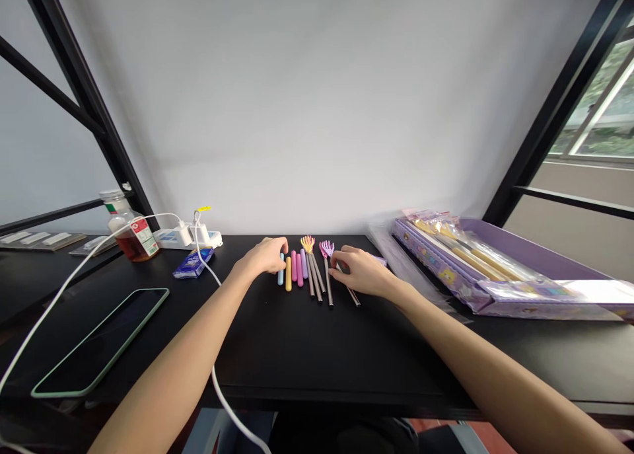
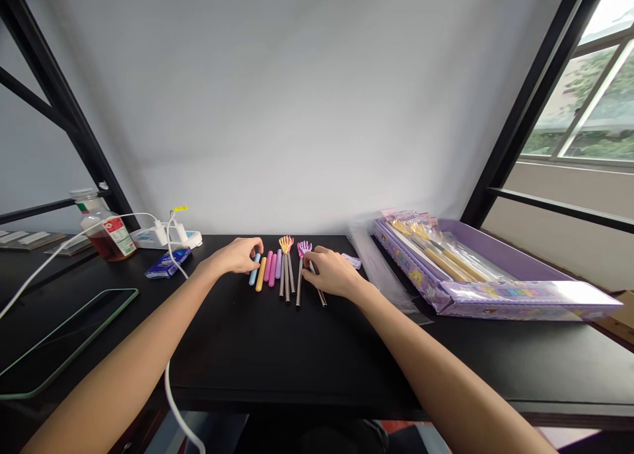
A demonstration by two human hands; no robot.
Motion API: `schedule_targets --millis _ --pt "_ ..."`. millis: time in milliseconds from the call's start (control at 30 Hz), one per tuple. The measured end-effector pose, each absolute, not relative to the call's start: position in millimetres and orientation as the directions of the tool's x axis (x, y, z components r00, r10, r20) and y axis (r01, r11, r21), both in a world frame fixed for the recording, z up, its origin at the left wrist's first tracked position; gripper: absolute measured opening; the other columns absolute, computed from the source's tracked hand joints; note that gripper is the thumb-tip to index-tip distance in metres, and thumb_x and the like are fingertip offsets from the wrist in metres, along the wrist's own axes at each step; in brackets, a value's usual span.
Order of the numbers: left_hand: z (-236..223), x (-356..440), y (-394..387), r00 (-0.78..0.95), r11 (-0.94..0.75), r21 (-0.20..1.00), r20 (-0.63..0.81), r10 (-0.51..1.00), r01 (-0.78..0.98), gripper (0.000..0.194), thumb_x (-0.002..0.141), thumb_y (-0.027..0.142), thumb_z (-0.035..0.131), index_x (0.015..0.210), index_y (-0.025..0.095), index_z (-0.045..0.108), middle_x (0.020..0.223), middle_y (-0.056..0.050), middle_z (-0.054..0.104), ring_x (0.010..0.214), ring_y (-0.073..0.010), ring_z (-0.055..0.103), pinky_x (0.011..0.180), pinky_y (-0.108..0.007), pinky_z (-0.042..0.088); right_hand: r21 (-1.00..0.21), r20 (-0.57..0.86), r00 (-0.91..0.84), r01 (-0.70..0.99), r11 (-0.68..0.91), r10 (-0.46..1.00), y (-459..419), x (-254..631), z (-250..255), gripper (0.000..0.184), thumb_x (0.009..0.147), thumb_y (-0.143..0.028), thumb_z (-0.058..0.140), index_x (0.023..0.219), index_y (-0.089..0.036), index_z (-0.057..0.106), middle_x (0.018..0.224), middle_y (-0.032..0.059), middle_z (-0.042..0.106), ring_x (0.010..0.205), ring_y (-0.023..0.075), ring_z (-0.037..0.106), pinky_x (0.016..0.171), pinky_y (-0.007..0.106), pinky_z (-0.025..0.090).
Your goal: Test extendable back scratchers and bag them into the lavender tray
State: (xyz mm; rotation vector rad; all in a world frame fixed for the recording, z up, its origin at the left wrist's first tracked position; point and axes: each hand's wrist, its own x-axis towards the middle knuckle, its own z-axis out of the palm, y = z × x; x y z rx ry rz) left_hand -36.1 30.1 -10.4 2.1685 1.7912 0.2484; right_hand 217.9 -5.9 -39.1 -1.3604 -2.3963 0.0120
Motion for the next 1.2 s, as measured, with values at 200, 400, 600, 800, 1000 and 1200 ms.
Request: schedule_targets --millis 200,400,600,800,1000,1200 --pt "-11.4 -34.0 28.0 0.208 -0.188 0.280 -0.044 0.977 0.941 0.035 0.066 0.015 0.066 0.099 0.024 0.058 0.111 -0.006 0.063 0.068 -0.0149 0.063 0.049 -0.024 0.044 -0.183 0.400 -0.675 0.604 0.775 0.620 -13.2 201.9 -41.8 0.031 0.097 -0.040 0.054 0.119 -0.027 0.070 0.117 0.0083 0.062 0.106 0.0230 0.060 0.095 0.036 0.045" --pt "-9.6 -27.9 24.6 0.233 -0.215 0.228 -0.055 0.971 0.950 0.030 0.066 0.017 0.066 0.095 0.024 0.061 0.113 -0.007 0.064 0.079 -0.0196 0.065 0.054 -0.026 0.046 -0.220 0.356 -0.599 0.692 0.687 0.717 -8.3 203.9 -50.7 0.032 0.097 -0.037 0.052 0.117 -0.022 0.071 0.109 0.0087 0.063 0.083 0.0182 0.064 0.080 0.032 0.049" --pt "-11.2 -25.8 24.3 0.237 -0.221 0.206 -0.053 0.970 0.953 0.032 0.069 0.021 0.065 0.100 0.025 0.061 0.115 -0.008 0.065 0.081 -0.0205 0.066 0.055 -0.026 0.045 -0.218 0.369 -0.521 0.756 0.617 0.769 -10.7 193.2 -46.4 0.025 0.095 -0.039 0.056 0.099 -0.021 0.073 0.107 0.0076 0.058 0.079 0.0159 0.061 0.077 0.031 0.047" --pt "-11.9 -25.4 25.5 0.226 -0.212 0.196 -0.053 0.973 0.957 0.030 0.069 0.023 0.067 0.098 0.023 0.065 0.116 -0.010 0.067 0.085 -0.0227 0.067 0.059 -0.027 0.048 -0.204 0.301 -0.360 0.880 0.428 0.883 -4.9 167.7 -42.4 0.031 0.089 -0.042 0.060 0.070 -0.017 0.064 0.097 0.0141 0.062 0.089 0.0259 0.063 0.075 0.034 0.048" --pt "-10.7 -23.4 24.2 0.212 -0.197 0.196 -0.057 0.976 0.961 0.022 0.067 0.022 0.067 0.089 0.023 0.069 0.119 -0.011 0.067 0.090 -0.0245 0.067 0.063 -0.028 0.050 -0.268 0.119 -0.206 0.935 0.231 0.971 -8.2 159.9 -32.4 0.013 0.076 -0.030 0.065 0.070 -0.019 0.067 0.083 0.0124 0.070 0.078 0.0270 0.068 0.061 0.032 0.044" --pt "-9.5 -23.2 22.3 0.210 -0.191 0.221 -0.068 0.975 0.956 0.014 0.068 0.022 0.067 0.082 0.022 0.069 0.109 -0.009 0.070 0.074 -0.0189 0.066 0.054 -0.024 0.047 -0.437 0.119 -0.169 0.876 0.205 0.978 -10.7 166.3 -23.9 0.020 0.071 -0.030 0.065 0.054 -0.019 0.061 0.059 0.0049 0.061 0.062 0.0189 0.061 0.055 0.027 0.039"
